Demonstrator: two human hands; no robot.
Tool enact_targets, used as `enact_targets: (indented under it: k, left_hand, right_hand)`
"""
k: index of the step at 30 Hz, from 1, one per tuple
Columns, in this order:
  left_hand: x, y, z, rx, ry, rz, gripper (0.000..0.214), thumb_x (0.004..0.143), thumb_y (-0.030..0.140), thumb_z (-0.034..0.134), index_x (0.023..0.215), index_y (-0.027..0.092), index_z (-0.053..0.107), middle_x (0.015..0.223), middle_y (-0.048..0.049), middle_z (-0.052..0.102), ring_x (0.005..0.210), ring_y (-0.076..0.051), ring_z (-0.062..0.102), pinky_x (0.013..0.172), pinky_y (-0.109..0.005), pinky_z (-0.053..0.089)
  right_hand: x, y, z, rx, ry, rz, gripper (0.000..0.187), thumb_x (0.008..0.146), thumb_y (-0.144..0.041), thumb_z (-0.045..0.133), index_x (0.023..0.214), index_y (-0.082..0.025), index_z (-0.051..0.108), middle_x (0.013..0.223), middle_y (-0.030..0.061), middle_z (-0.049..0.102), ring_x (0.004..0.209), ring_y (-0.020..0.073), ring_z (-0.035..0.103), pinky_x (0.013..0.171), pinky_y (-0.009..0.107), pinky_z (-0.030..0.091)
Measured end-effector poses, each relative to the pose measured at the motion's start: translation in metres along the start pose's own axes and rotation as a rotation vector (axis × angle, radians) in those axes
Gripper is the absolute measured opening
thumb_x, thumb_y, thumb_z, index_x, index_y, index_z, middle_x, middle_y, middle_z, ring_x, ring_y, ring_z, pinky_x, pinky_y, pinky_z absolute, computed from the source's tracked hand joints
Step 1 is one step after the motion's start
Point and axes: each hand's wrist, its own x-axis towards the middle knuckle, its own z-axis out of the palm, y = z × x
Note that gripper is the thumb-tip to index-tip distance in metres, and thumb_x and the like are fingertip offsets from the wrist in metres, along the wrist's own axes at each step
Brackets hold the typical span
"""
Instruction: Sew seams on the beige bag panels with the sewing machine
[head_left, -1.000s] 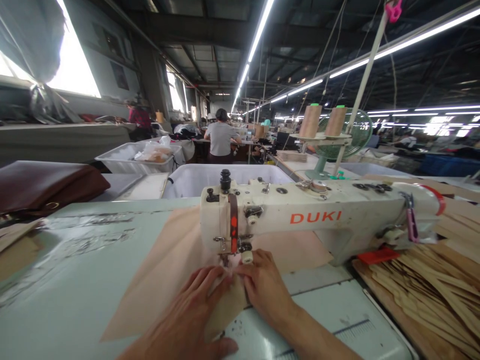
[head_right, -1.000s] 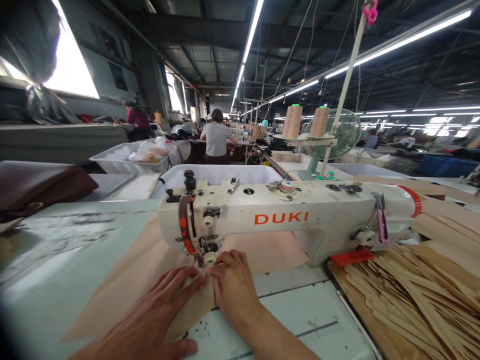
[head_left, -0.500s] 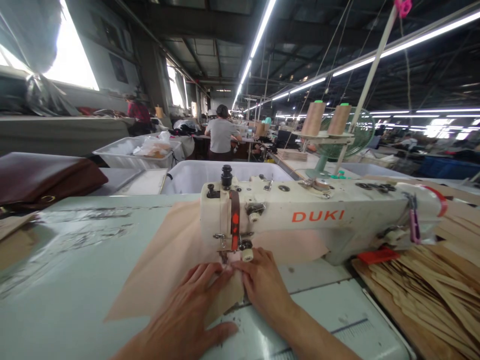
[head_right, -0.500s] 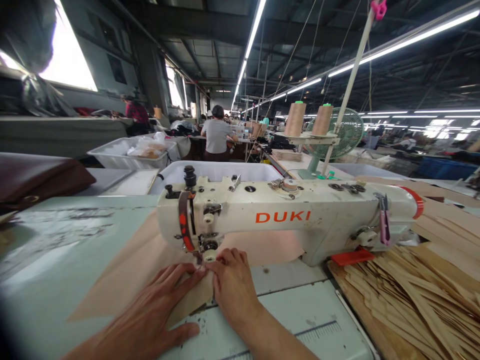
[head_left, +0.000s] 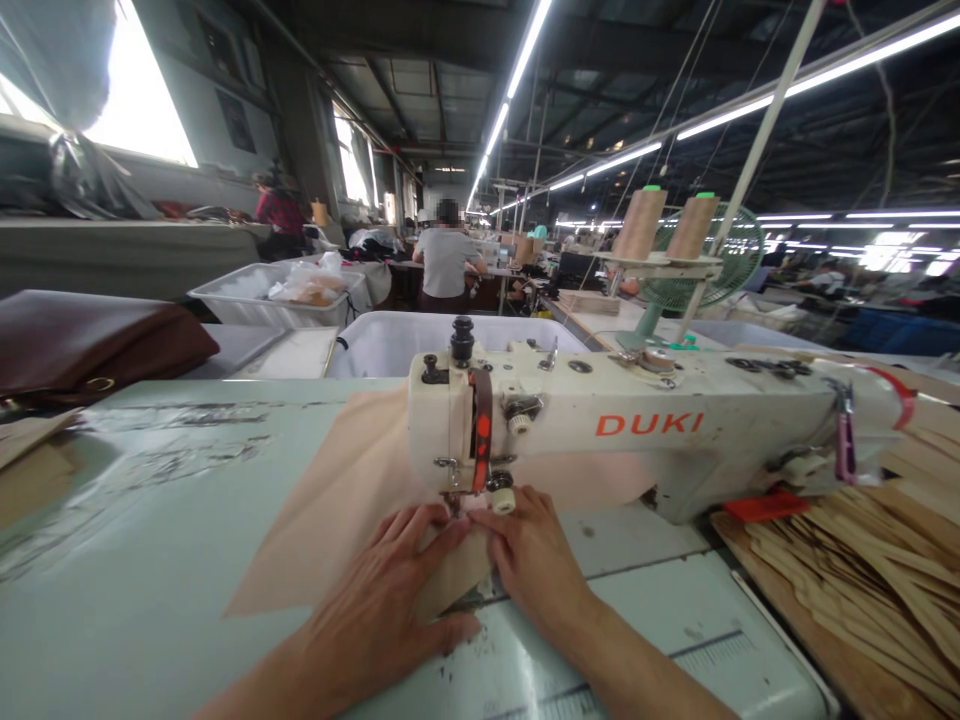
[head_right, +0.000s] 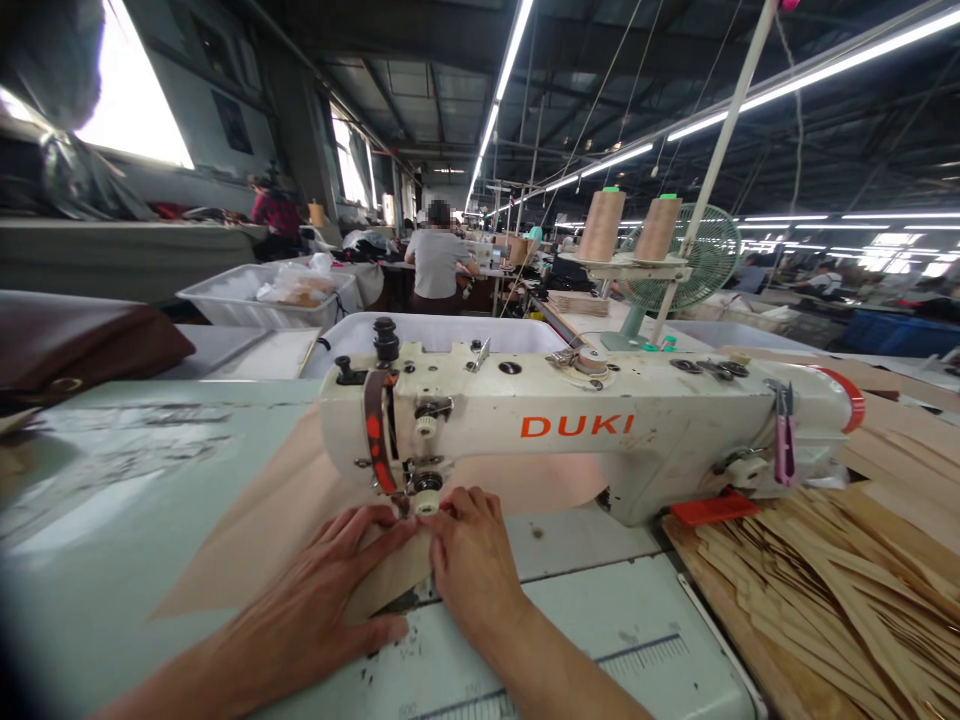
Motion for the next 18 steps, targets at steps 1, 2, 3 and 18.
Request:
enact_targets:
  k: [1,2,3,18]
  left_hand:
    - [0.0,0.0,0.0,0.0,-0.006,-0.004,0.075,0.081,0.067,0.067,0.146,0.037,0.042,0.135,-0.0063,0.045,0.122,-0.032,0.045,0.105,-0.051,0.041]
    - [0.0,0.0,0.0,-0.001,-0.011,-0.005,0.076,0.081,0.066,0.067,0.146,0.037,0.041,0.135,-0.006,0.044,0.122,-0.031,0.045,0.105,-0.051,0.041]
    - [0.0,0.0,0.0,-0.002,-0.013,-0.004,0.076,0.081,0.066,0.067,0.147,0.037,0.04,0.135,-0.0058,0.044,0.122,-0.031,0.045,0.105,-0.05,0.041]
    - [0.0,0.004,-0.003,0.034,0.01,0.053,0.072,0.085,0.063,0.064,0.146,0.031,0.042,0.131,-0.0065,0.049,0.12,-0.029,0.045,0.107,-0.047,0.039]
  right_hand:
    - [0.0,0.0,0.0,-0.004,0.001,0.0,0.044,0.084,-0.006,0.058,0.113,-0.037,0.072,0.108,0.0004,0.065,0.104,0.0202,0.051,0.094,0.035,0.037]
    - [0.0,0.0,0.0,-0.007,0.0,-0.001,0.044,0.084,-0.006,0.058,0.112,-0.036,0.072,0.108,0.0005,0.065,0.104,0.0203,0.051,0.095,0.035,0.037]
    - [0.0,0.0,0.0,-0.009,-0.003,-0.002,0.044,0.084,-0.006,0.058,0.112,-0.036,0.072,0.108,0.0007,0.065,0.104,0.0204,0.051,0.095,0.035,0.037]
    - [0.009,0.007,-0.007,-0.095,-0.09,-0.005,0.029,0.088,-0.008,0.051,0.1,-0.023,0.074,0.114,0.0056,0.063,0.107,0.0201,0.053,0.095,0.033,0.041]
